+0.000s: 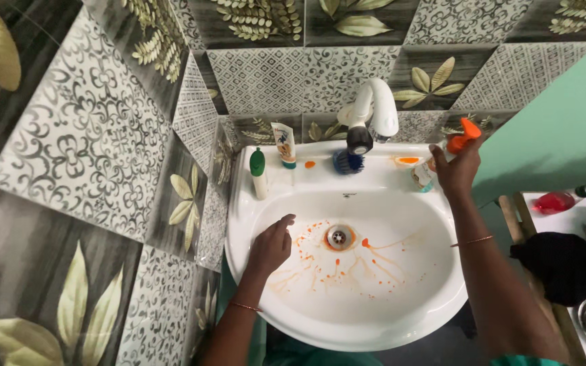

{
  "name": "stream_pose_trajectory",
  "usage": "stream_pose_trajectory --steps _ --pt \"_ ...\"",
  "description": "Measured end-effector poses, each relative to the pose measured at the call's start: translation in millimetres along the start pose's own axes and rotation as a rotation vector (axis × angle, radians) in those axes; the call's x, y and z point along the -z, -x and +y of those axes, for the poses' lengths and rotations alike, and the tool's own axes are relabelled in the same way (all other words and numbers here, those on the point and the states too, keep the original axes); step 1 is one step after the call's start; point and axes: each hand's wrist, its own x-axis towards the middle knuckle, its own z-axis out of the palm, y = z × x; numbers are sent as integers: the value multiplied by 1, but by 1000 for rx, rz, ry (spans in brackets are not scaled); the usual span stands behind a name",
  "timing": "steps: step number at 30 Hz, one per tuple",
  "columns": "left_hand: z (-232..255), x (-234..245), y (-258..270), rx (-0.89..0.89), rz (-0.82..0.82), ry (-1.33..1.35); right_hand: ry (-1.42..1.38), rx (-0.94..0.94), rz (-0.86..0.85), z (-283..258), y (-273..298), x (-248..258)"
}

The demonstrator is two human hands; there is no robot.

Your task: The person scrubs a white bathroom sink using a blue brush and an orange liquid cleaner. They apply the cleaner, scrub the basin and faucet area, and repeatedly wipe the sink surfaces.

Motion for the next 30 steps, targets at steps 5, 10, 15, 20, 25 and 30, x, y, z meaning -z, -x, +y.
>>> stream_pose_trajectory --steps 5,10,15,20,25,30 --pt "-2 -1 -4 -1 -28 -12 -36 -109 -122 -12 1 2" --pt "-1 0 -4 32 -39 -3 -82 -154 -94 -27 13 7" --pt "-2 -2 -9 68 -27 47 193 20 319 -32 52 3" --pt "7 -18 -29 15 11 121 -105 -299 -23 -63 90 -59" --pt "24 -33 -52 8 -30 152 -66 48 -226 -98 84 -128" --pt "27 -38 -54 23 -58 189 1 -73 -256 -104 66 -150"
